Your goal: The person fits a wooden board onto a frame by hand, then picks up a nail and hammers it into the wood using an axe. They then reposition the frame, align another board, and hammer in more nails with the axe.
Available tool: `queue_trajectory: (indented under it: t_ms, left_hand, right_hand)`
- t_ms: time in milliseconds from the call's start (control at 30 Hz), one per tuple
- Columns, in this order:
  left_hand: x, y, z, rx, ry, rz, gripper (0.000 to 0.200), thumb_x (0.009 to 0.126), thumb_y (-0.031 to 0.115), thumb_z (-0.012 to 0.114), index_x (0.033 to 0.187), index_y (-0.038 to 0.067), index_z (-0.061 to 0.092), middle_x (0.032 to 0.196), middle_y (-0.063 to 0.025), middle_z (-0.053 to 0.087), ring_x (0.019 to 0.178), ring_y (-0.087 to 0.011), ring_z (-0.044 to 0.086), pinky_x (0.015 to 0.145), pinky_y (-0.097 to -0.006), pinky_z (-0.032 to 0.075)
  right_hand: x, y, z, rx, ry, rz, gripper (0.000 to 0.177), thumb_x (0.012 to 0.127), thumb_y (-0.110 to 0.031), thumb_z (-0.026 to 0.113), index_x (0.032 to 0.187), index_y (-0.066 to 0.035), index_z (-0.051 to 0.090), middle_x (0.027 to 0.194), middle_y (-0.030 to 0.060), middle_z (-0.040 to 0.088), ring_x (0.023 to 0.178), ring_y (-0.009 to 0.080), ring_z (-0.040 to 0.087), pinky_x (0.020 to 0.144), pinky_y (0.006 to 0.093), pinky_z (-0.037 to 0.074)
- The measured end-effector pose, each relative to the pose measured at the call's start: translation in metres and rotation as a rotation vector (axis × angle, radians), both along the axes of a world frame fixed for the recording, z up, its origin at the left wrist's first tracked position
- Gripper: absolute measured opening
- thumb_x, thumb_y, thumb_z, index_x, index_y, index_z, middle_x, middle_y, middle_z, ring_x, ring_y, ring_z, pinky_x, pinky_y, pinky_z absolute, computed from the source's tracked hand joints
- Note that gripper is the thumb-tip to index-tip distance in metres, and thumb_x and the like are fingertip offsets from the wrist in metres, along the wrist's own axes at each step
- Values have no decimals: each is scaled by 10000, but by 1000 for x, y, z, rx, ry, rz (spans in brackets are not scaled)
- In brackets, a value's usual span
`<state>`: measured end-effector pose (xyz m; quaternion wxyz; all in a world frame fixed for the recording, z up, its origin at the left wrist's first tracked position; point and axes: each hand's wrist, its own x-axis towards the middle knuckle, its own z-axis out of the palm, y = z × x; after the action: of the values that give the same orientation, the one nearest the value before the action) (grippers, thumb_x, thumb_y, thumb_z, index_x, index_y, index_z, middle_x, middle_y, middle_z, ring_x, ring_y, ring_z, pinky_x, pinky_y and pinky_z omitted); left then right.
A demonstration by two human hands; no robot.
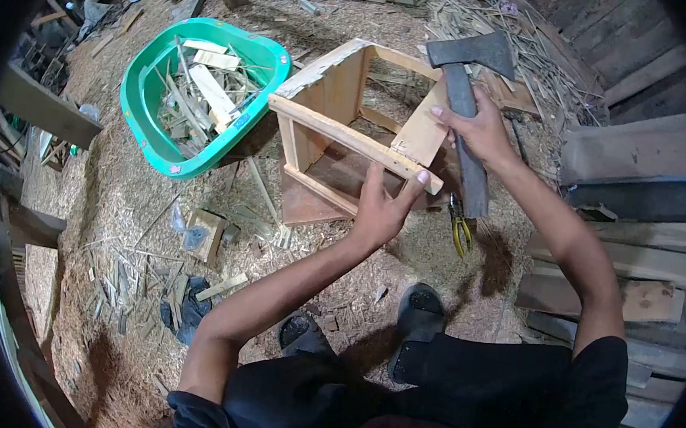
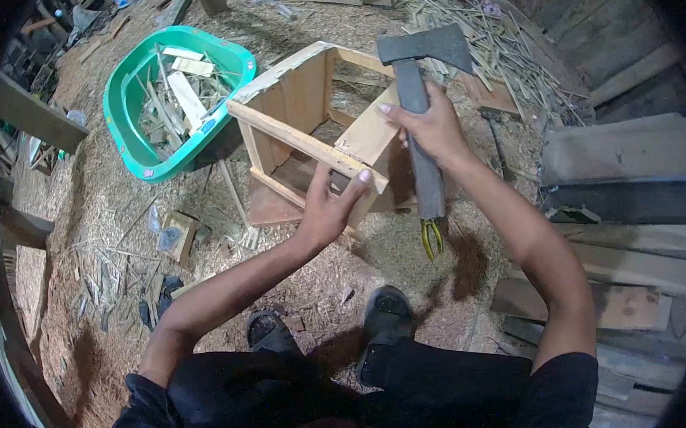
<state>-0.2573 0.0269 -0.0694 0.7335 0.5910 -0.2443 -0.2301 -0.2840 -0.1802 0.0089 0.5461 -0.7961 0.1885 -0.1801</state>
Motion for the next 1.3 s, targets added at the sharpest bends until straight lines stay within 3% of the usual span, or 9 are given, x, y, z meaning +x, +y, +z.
queue_trajectory:
  t_ms: [167,400,467,567,667,700,800,933,1300]
  left_hand:
    - [-4,17,-19,61,-31,-100,558,930,370,724,1233,-66,551,1172,-218,633,1129,-283,604,973,-394,464]
    - [35,77,77,921,-495,-710,568,910,420,718,1290,19,587,1259,-181,638,1209,-319,593,1020,-427,470]
    - [61,82,84,900,-366,-730,568,899,411,725,1321,58,586,1214,-167,671,1172,-312,627,1017,-431,474]
    - [89,72,92,710,-1306,-489,640,878,474,725,1354,68,590,1127,-153,697,1064,-308,653,954,-412,475]
    - [92,49,56,337,-1453,-408,596,877,524,699,1247,62,630,1025,-167,694,1014,-314,662,929,-424,472]
    - [86,45,54,620,-1319,-619,523,860,552,697,1033,61,653,936,-160,676,940,-328,665,859,-432,491]
    - [87,45,40,573,-1278,-577,533,837,597,689,889,70,629,839,-137,659,854,-344,668,801,-445,502]
    - [83,50,37,439,-1394,-483,530,842,602,675,885,74,649,788,-123,656,791,-350,671,741,-440,520]
    - [85,46,44,528,-1412,-525,507,877,584,641,938,82,677,761,-148,669,756,-353,681,692,-463,529]
  right_hand:
    - [-9,6,0,123,114,4,559,815,-207,842,1211,17,518,872,64,652,621,106,609,507,248,494]
    - [-34,27,12,84,246,67,487,832,-205,823,1153,7,525,829,44,614,600,98,585,514,250,496]
    - [-32,26,1,98,180,30,498,841,-222,827,1181,-10,531,807,23,617,565,80,564,492,239,473]
    - [-34,25,2,84,196,6,478,877,-270,801,1183,-19,534,783,11,609,542,77,555,476,232,460]
    - [-34,26,8,145,225,34,449,929,-329,737,1158,-5,526,774,28,600,535,94,562,464,250,474]
    - [-36,27,11,180,228,43,447,948,-349,712,1148,2,522,773,36,598,533,100,564,459,259,481]
    - [-61,41,17,167,275,121,445,997,-383,632,1178,5,507,765,35,588,533,103,571,462,262,493]
    - [-104,71,30,304,413,283,370,1014,-321,621,1180,-24,476,758,34,572,525,125,601,477,275,514]
    - [-119,125,29,435,392,120,389,1044,-290,557,1252,3,408,784,53,551,556,121,568,461,287,496]
